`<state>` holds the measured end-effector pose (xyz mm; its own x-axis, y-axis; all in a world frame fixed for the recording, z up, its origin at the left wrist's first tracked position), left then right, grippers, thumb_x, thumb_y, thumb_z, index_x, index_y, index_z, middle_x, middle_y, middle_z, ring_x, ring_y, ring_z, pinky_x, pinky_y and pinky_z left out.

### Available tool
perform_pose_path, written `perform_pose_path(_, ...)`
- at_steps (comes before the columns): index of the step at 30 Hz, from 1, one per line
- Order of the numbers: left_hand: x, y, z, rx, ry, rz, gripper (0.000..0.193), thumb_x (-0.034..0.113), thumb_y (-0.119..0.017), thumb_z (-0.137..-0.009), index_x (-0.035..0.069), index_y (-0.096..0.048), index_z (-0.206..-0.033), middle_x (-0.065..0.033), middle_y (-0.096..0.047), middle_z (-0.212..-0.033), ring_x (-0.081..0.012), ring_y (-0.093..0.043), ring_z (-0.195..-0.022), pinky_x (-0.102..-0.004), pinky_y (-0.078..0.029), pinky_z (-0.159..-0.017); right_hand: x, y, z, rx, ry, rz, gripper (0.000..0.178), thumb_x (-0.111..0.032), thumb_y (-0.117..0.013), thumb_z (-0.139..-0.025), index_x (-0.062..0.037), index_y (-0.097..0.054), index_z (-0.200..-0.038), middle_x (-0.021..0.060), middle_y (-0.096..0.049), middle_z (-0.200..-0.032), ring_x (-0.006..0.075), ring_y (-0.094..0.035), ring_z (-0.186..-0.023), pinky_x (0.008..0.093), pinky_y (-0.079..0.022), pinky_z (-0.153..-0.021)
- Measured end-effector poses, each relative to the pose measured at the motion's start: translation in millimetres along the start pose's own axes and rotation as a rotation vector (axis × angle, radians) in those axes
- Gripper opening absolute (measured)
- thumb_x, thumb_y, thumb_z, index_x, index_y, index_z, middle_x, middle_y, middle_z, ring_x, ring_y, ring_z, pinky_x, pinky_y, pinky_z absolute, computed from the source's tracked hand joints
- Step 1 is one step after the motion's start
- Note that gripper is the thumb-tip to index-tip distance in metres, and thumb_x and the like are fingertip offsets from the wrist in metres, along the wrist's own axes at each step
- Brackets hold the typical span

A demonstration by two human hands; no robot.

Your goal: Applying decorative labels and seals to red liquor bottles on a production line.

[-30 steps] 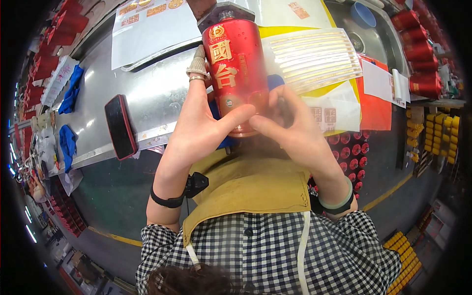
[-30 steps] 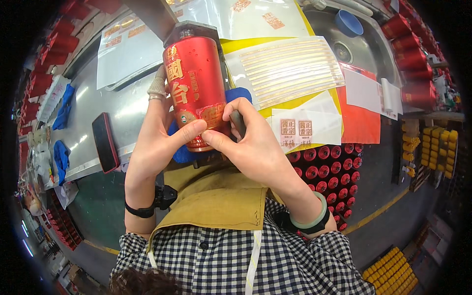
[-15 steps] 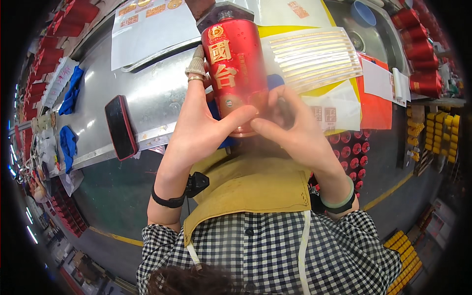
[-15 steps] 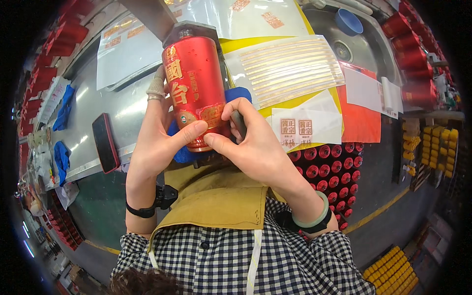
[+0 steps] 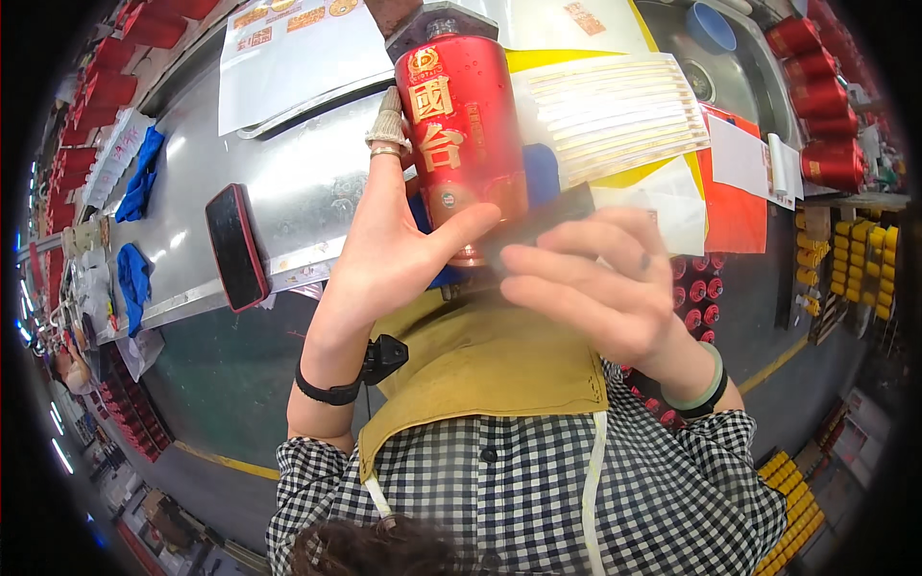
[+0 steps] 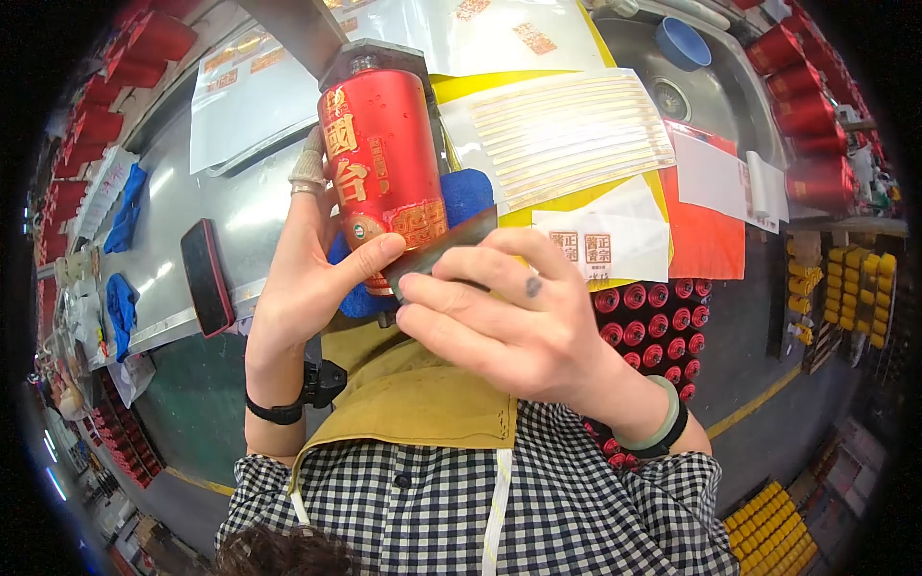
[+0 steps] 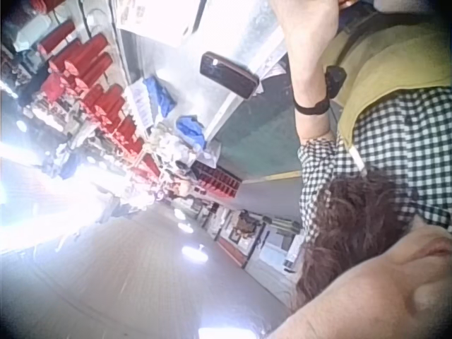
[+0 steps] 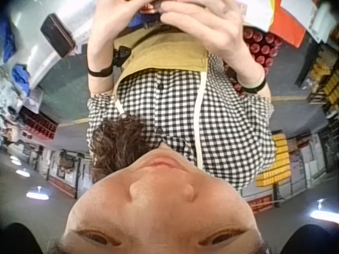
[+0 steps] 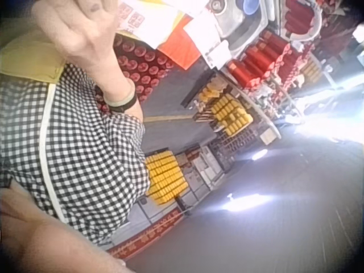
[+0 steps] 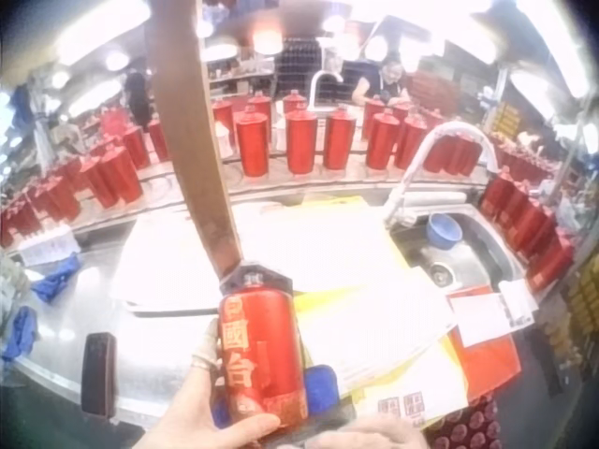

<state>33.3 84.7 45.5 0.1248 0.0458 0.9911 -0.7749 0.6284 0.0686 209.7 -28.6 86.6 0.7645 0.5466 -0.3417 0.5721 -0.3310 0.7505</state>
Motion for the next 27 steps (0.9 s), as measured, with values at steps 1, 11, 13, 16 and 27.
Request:
perform_pose_path(1,-1.8,-0.2,-0.6,0.000,0.000,0.000,0.101,0.008,-0.079,-0.090,0.003,-0.010,-0.164,-0.0158,-0.038,-0.156,-0.0256,-0.044,-0.142,-0.0421,-0.040,-0.117,-3.6,-0.1,1.6,0.000,0.000,0.001,0.025,-0.013,-0.075,-0.069,-0.0099,-0.075,-0.094,0.0013,-0.075,-0.098,0.0165,-0.067,-0.086,0.0339,-0.051,-0.077)
perform_pose_path(11,-2.5,-0.7,-1.8,-0.007,-0.031,0.058,0.102,0.006,-0.079,-0.090,0.004,-0.009,-0.164,-0.0152,-0.038,-0.156,-0.0250,-0.045,-0.141,-0.0419,-0.043,-0.114,-10.8,-8.0,5.3,-0.013,0.061,-0.014,0.024,-0.010,-0.075,-0.071,-0.0101,-0.074,-0.095,-0.0005,-0.073,-0.098,0.0119,-0.064,-0.083,0.0306,-0.051,-0.075)
perform_pose_path(13,-3.4,0.8,-0.7,-0.013,-0.070,-0.013,0.101,0.005,-0.078,-0.090,0.004,-0.009,-0.164,-0.0153,-0.038,-0.156,-0.0248,-0.045,-0.141,-0.0420,-0.043,-0.114,-14.1,-2.2,-2.5,-0.035,0.068,-0.051,0.024,-0.010,-0.075,-0.071,-0.0103,-0.074,-0.095,-0.0010,-0.072,-0.098,0.0117,-0.064,-0.084,0.0307,-0.051,-0.075)
perform_pose_path(16,-3.6,-3.4,0.9,0.017,-0.046,0.055,0.102,0.006,-0.078,-0.090,0.004,-0.008,-0.164,-0.0159,-0.037,-0.158,-0.0255,-0.043,-0.143,-0.0425,-0.041,-0.116,-7.2,6.4,-8.9,0.027,0.061,-0.013,0.025,-0.011,-0.076,-0.069,-0.0111,-0.074,-0.094,-0.0014,-0.073,-0.098,0.0130,-0.064,-0.085,0.0309,-0.049,-0.075)
perform_pose_path(27,-42.3,-18.9,52.3,0.454,-0.851,-1.051,0.042,0.026,-0.088,-0.077,0.025,-0.076,-0.117,-0.0119,-0.057,-0.142,-0.0349,-0.049,-0.132,-0.0436,-0.049,-0.102,23.2,1.1,20.5,0.347,-0.488,-0.340,0.025,0.011,-0.071,-0.088,0.0006,-0.065,-0.110,0.0116,-0.071,-0.102,0.0217,-0.070,-0.091,0.0302,-0.056,-0.081)
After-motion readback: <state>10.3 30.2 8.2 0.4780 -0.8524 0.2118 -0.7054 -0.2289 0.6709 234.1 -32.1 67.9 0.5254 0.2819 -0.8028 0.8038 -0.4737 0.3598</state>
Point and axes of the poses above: each hand's wrist, its own z-axis away from the middle knuckle, its own y-axis out of the back of the hand, x = y × z, the point moved 2 cm from there along -z, towards the middle knuckle
